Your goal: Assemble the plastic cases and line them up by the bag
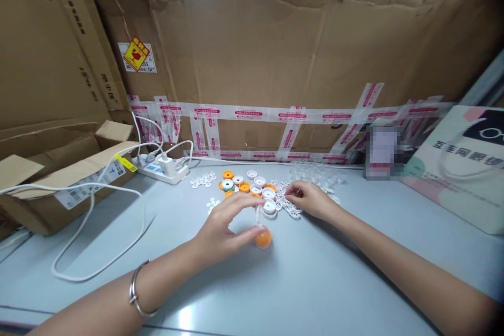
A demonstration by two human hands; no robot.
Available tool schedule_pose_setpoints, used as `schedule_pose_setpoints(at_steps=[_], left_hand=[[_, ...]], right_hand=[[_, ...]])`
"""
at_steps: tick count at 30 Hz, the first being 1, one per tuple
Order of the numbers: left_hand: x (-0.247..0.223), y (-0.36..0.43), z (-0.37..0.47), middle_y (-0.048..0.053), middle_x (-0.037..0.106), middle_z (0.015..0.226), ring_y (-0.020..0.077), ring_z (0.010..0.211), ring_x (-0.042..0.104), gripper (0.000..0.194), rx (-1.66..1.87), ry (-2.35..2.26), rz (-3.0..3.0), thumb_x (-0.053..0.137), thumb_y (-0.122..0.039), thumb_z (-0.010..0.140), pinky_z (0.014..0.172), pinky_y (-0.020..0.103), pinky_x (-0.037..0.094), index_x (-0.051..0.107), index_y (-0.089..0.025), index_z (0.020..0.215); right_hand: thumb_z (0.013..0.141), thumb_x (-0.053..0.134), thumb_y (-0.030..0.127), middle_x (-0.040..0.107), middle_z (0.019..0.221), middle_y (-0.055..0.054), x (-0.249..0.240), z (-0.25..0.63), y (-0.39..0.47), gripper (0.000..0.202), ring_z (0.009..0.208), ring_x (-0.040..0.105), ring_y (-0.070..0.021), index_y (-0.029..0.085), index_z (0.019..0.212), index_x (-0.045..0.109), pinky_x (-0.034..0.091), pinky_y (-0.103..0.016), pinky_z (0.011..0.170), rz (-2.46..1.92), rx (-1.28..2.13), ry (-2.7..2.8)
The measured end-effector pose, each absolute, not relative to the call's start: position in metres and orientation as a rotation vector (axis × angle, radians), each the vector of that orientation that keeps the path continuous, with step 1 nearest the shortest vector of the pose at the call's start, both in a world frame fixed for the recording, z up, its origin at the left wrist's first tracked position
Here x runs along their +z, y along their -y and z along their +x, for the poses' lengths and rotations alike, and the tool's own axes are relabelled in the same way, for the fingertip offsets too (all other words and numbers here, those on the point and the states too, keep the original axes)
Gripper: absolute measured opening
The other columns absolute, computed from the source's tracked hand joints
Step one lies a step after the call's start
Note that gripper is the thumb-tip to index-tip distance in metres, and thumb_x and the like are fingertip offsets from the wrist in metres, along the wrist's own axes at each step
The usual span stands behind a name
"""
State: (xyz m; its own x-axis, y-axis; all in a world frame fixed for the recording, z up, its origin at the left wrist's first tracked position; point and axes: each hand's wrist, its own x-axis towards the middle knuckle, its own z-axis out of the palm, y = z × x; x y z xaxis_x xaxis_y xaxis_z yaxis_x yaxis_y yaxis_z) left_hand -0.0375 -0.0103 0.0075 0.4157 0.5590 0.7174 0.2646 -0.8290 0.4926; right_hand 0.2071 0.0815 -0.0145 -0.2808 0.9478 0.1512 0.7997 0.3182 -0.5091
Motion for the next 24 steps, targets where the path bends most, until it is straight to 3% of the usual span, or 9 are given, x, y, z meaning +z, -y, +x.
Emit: schedule_pose_setpoints(at_steps=[6,11,18,21,24], left_hand=[[0.007,0.008,-0.038,0.006,0.062,0.105,0.0162,0.098,0.056,0.038,1.378,-0.719,2.373,0.065,-0.015,0.076,0.087,0.031,0.044,0.052,-0.020,0.112],[0.006,0.009,-0.038,0.007,0.062,0.107,0.0175,0.100,0.056,0.037,1.341,-0.721,2.375,0.064,-0.015,0.077,0.089,0.033,0.044,0.053,-0.019,0.112],[0.006,0.012,-0.035,0.008,0.061,0.113,0.0161,0.100,0.057,0.040,1.166,-0.630,2.405,0.062,-0.016,0.079,0.088,0.029,0.046,0.051,-0.018,0.117],[0.006,0.011,-0.034,0.009,0.060,0.114,0.0175,0.106,0.055,0.038,1.122,-0.570,2.400,0.063,-0.017,0.079,0.092,0.031,0.044,0.052,-0.018,0.115],[0.006,0.011,-0.034,0.008,0.062,0.107,0.0175,0.099,0.057,0.037,1.134,-0.642,2.370,0.063,-0.019,0.078,0.088,0.031,0.045,0.053,-0.019,0.114]], right_hand=[[0.066,0.056,0.021,0.062,0.060,-0.001,0.000,0.208,-0.076,0.007,0.058,0.054,-0.0159,0.019,0.064,0.062,0.036,-0.025,0.054,-1.572,0.461,2.121],[0.069,0.058,0.025,0.067,0.069,-0.003,0.017,0.207,-0.068,0.008,0.066,0.059,-0.0171,0.019,0.068,0.062,0.041,-0.026,0.059,-1.518,0.531,2.077],[0.066,0.068,0.031,0.064,0.059,0.001,0.028,0.174,-0.032,0.018,0.057,0.060,-0.0121,0.017,0.072,0.059,0.044,-0.024,0.056,-1.153,1.346,1.776],[0.065,0.071,0.033,0.064,0.059,0.001,0.026,0.164,-0.020,0.021,0.055,0.059,-0.0106,0.017,0.073,0.060,0.045,-0.025,0.058,-1.053,1.529,1.640],[0.064,0.073,0.032,0.066,0.065,0.001,0.022,0.160,-0.016,0.021,0.059,0.060,-0.0094,0.017,0.074,0.064,0.047,-0.025,0.064,-1.009,1.609,1.482]])
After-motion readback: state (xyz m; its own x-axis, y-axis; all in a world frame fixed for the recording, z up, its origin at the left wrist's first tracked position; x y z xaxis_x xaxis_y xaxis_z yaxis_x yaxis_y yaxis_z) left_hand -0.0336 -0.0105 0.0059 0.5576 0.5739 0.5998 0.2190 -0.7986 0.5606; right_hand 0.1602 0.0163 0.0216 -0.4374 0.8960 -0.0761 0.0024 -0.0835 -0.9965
